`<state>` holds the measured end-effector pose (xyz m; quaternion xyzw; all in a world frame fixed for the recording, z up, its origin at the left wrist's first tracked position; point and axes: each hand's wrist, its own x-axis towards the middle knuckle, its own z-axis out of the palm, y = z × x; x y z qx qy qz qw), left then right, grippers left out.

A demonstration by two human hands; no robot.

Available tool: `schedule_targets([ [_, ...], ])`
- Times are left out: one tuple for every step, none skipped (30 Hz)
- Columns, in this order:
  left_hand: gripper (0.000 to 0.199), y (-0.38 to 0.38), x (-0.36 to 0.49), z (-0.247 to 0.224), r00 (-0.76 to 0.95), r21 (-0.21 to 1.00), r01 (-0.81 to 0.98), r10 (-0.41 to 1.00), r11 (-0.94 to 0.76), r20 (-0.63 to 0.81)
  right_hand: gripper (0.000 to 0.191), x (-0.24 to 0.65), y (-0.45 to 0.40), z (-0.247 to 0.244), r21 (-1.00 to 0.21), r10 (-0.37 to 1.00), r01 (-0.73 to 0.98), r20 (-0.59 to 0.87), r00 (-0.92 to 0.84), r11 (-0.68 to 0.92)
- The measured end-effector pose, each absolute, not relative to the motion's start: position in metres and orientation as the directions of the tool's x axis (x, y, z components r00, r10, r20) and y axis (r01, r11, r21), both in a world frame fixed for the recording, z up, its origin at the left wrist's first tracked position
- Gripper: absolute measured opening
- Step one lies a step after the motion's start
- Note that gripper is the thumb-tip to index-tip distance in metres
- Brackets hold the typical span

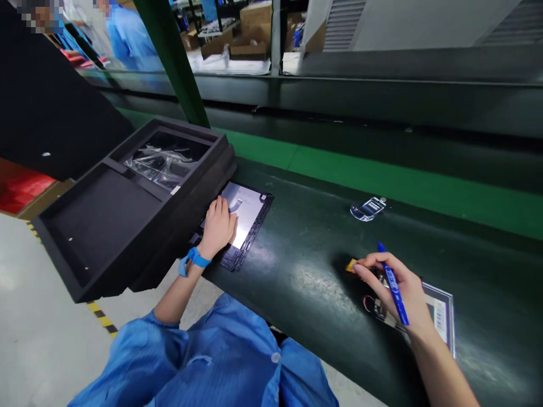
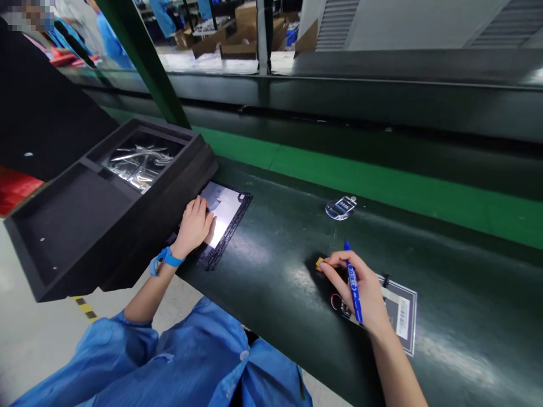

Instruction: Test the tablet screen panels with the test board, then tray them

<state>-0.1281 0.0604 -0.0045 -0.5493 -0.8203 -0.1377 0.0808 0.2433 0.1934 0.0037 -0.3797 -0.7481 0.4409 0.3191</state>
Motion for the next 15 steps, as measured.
schedule_targets([
  [0.062,0.06,-0.125,-0.004,-0.384,0.13,0.923,0.877,0.362,0.29,0.038,0.243,0.193,0.004,-0.9,0.852,0.298,0.134,-0.505,0.318],
  [0.062,0.058,-0.122,-0.004,-0.38,0.128,0.925,0.877,0.358,0.293,0.038,0.243,0.193,0.003,-0.901,0.854,0.303,0.126,-0.505,0.312],
  [0.062,0.054,-0.121,-0.003,-0.371,0.132,0.929,0.881,0.347,0.294,0.037,0.243,0.193,0.003,-0.903,0.854,0.304,0.118,-0.506,0.305],
  [0.061,0.05,-0.12,-0.002,-0.366,0.142,0.93,0.883,0.338,0.295,0.037,0.243,0.193,0.003,-0.906,0.854,0.3,0.114,-0.508,0.3],
  [0.061,0.047,-0.12,-0.002,-0.371,0.152,0.928,0.878,0.34,0.301,0.037,0.243,0.193,0.003,-0.907,0.851,0.297,0.111,-0.513,0.298],
  [0.06,0.043,-0.12,-0.001,-0.387,0.161,0.921,0.868,0.354,0.311,0.036,0.243,0.193,0.003,-0.908,0.847,0.294,0.111,-0.519,0.299],
  [0.059,0.041,-0.119,-0.001,-0.41,0.165,0.912,0.853,0.376,0.323,0.035,0.242,0.193,0.003,-0.907,0.842,0.291,0.113,-0.527,0.304],
  [0.059,0.04,-0.118,-0.001,-0.438,0.162,0.899,0.835,0.406,0.333,0.034,0.242,0.193,0.003,-0.906,0.838,0.29,0.115,-0.533,0.309],
  [0.06,0.039,-0.115,-0.002,-0.465,0.154,0.885,0.818,0.439,0.338,0.033,0.242,0.193,0.003,-0.904,0.835,0.292,0.116,-0.538,0.314],
  [0.061,0.04,-0.112,-0.004,-0.487,0.147,0.872,0.806,0.466,0.336,0.033,0.243,0.193,0.004,-0.901,0.833,0.293,0.121,-0.539,0.32],
  [0.061,0.041,-0.108,-0.005,-0.501,0.144,0.864,0.802,0.482,0.325,0.032,0.243,0.193,0.004,-0.899,0.834,0.293,0.127,-0.537,0.326],
  [0.062,0.043,-0.104,-0.006,-0.51,0.148,0.86,0.802,0.489,0.313,0.032,0.244,0.193,0.004,-0.898,0.835,0.292,0.133,-0.534,0.33],
  [0.062,0.044,-0.101,-0.007,-0.513,0.157,0.858,0.803,0.489,0.303,0.031,0.244,0.193,0.004,-0.898,0.835,0.289,0.139,-0.532,0.333],
  [0.061,0.044,-0.1,-0.007,-0.509,0.172,0.861,0.809,0.479,0.296,0.03,0.245,0.193,0.003,-0.899,0.835,0.284,0.143,-0.532,0.335],
  [0.059,0.044,-0.099,-0.006,-0.495,0.195,0.868,0.82,0.456,0.287,0.029,0.246,0.193,0.003,-0.9,0.834,0.277,0.147,-0.532,0.335],
])
